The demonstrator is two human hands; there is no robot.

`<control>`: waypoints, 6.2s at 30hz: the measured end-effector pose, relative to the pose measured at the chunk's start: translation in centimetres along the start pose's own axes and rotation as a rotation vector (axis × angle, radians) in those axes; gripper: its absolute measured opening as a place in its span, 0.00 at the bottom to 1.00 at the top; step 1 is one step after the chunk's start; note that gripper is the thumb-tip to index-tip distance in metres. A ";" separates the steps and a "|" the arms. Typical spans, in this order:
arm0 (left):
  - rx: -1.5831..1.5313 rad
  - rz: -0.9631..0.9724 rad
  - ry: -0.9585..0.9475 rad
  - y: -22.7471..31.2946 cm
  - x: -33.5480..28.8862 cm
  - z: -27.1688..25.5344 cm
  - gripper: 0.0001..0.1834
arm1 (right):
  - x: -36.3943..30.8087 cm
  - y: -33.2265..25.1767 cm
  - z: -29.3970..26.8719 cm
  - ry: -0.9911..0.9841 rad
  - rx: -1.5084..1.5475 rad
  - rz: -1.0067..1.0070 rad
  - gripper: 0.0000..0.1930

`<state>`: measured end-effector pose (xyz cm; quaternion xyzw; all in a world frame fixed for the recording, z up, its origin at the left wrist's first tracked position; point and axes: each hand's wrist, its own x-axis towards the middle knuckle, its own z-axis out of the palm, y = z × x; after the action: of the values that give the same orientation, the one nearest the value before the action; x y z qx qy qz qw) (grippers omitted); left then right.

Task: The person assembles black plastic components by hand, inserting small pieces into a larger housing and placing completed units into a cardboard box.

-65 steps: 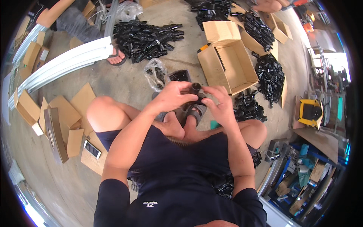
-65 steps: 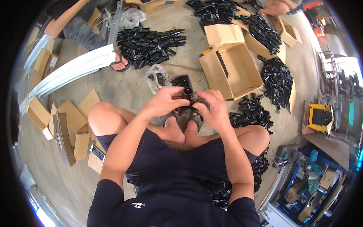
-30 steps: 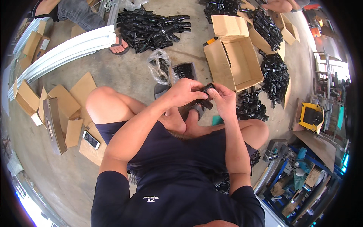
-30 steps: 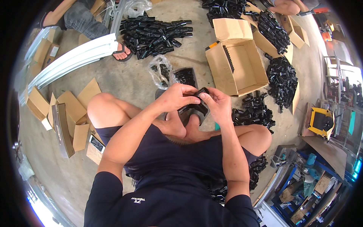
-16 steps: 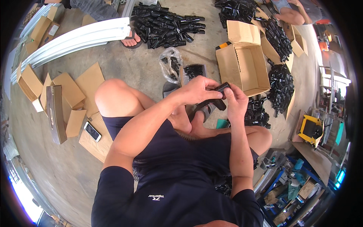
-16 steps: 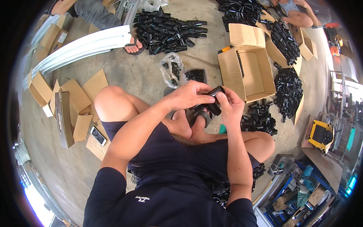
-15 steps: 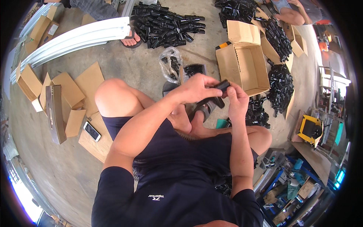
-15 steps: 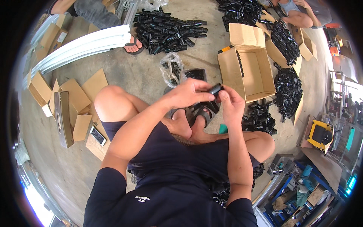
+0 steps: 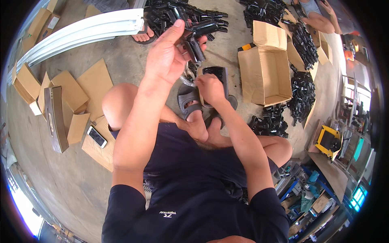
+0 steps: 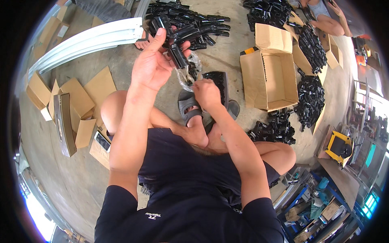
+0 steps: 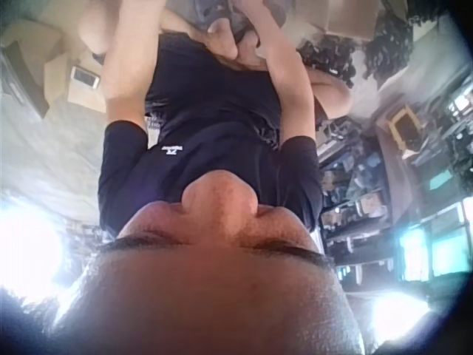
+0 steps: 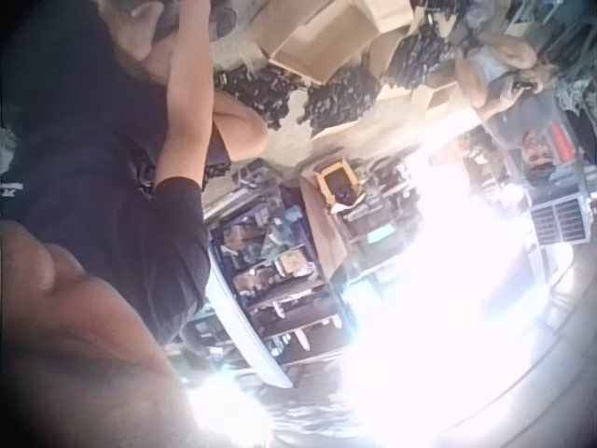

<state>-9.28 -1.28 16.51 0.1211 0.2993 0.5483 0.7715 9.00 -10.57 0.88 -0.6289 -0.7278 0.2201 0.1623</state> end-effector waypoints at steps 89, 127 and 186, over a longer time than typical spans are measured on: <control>2.078 0.473 -0.242 -6.8 -0.7 1.8 0.15 | 0.6 -5.3 -13.0 0.478 -0.023 -0.083 0.06; 1.335 -0.045 -0.377 -5.4 -0.2 1.8 0.19 | -0.6 1.0 -13.0 0.121 1.326 0.234 0.19; 0.056 0.075 0.124 -3.5 5.1 -0.7 0.10 | 3.8 7.4 17.3 -0.176 0.518 0.030 0.19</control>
<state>-5.86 2.05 12.43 0.1195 0.3572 0.5745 0.7267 5.78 -8.02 -17.82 -0.5555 -0.6494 0.4550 0.2505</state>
